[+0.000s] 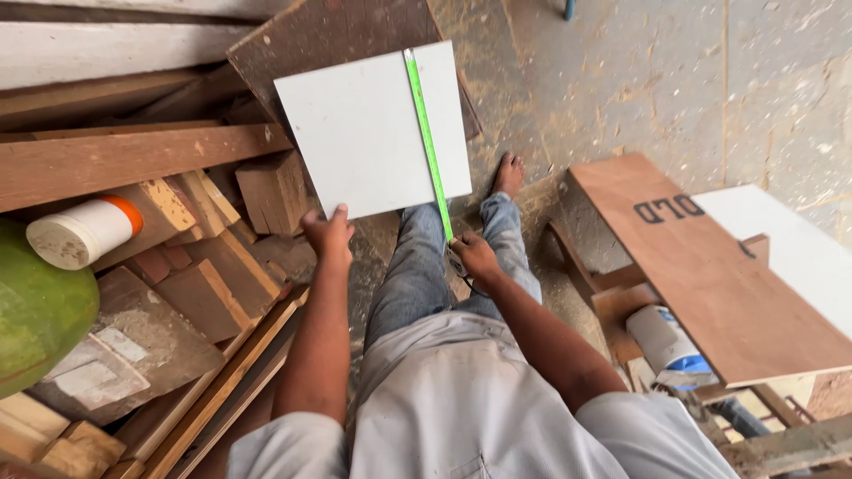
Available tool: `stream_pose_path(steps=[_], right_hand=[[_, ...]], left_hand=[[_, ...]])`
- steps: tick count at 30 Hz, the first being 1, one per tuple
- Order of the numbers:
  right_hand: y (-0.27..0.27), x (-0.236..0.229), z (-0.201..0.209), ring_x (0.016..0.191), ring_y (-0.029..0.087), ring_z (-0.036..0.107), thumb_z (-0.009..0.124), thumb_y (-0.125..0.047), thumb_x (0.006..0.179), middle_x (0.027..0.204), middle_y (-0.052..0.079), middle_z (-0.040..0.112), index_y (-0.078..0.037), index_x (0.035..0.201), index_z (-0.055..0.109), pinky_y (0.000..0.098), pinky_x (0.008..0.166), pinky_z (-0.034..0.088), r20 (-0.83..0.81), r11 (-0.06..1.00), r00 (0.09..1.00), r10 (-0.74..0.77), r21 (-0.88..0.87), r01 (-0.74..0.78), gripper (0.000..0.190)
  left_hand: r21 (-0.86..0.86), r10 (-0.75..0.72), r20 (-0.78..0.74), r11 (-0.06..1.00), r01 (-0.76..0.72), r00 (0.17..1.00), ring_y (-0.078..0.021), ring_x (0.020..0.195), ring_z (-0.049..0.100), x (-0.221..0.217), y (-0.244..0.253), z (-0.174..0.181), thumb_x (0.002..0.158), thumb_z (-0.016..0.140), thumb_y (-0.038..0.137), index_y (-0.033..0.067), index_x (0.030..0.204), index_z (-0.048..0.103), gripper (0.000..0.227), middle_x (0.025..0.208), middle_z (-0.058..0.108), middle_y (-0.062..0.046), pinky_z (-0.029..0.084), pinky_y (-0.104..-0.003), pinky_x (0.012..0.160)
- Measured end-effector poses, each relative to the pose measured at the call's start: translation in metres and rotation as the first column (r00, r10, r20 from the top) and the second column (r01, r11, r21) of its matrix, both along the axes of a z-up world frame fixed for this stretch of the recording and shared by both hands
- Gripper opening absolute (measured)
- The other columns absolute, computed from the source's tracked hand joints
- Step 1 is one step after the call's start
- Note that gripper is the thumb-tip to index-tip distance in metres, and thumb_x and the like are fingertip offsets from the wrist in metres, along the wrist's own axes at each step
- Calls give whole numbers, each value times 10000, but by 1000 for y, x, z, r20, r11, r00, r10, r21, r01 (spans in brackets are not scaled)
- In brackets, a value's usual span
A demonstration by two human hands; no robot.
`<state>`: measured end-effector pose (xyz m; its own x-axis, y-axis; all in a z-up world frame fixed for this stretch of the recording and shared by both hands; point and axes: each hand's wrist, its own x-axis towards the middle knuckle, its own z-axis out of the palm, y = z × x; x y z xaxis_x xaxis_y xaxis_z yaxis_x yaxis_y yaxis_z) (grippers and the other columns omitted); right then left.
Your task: Measuring a plywood board, peeling off protective laminate film, and applying adhesive or cleaner to the surface.
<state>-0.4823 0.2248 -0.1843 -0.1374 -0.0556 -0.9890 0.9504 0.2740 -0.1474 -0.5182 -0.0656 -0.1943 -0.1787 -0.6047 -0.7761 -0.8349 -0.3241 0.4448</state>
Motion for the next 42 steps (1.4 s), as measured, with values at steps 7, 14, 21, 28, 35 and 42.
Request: stream_pose_path(steps=[7,14,21,28,35,42], right_hand=[[-23,-25,42,777,231,717,647,-310,950,871,122,736,-59,1114,704,374,704,542,-546,971,807,225,193,-141,306],[-32,-94,53,1022,297,704,654,-353,956,1151,183,702,-39,1283,634,432,913,542,-573,899,693,438,286,-331,454],[-14,-153,17,1241,314,639,558,-358,1000,1322,110,676,-143,1425,569,514,1151,418,-329,845,801,501,388,-369,476],[-23,-156,17,1393,436,391,667,-390,968,1275,130,685,-144,1344,641,572,1197,161,-351,747,702,619,539,-389,450],[-27,-168,66,920,350,730,674,-357,962,1097,239,694,27,1323,523,494,833,621,-331,973,938,100,230,-23,548],[-6,-173,73,854,336,729,663,-330,907,1029,249,732,-25,1367,558,506,735,607,-276,969,945,-175,-216,116,561]], left_hand=[[-55,-612,-218,785,617,760,-192,840,678,5,75,41,918,705,286,-18,1270,531,497,909,685,-75,592,-349,761],[282,-336,-199,880,382,920,-205,779,701,-26,65,46,1052,474,380,64,1173,700,407,936,712,-99,633,-357,672],[-532,-678,214,523,666,703,-387,1037,663,-34,-39,1,1062,448,358,7,1220,657,437,1205,668,-217,532,-524,844],[-200,-537,168,802,562,827,-384,1132,648,-43,-35,1,1055,435,439,42,1305,643,513,1232,672,-205,511,-500,939],[-130,-501,79,852,507,862,-346,1072,683,-37,-36,24,1064,444,447,3,1293,634,534,1155,694,-209,531,-468,898],[-47,-534,70,842,538,842,-263,881,701,-33,-45,37,1055,489,427,2,1219,687,497,963,723,-156,531,-423,786]])
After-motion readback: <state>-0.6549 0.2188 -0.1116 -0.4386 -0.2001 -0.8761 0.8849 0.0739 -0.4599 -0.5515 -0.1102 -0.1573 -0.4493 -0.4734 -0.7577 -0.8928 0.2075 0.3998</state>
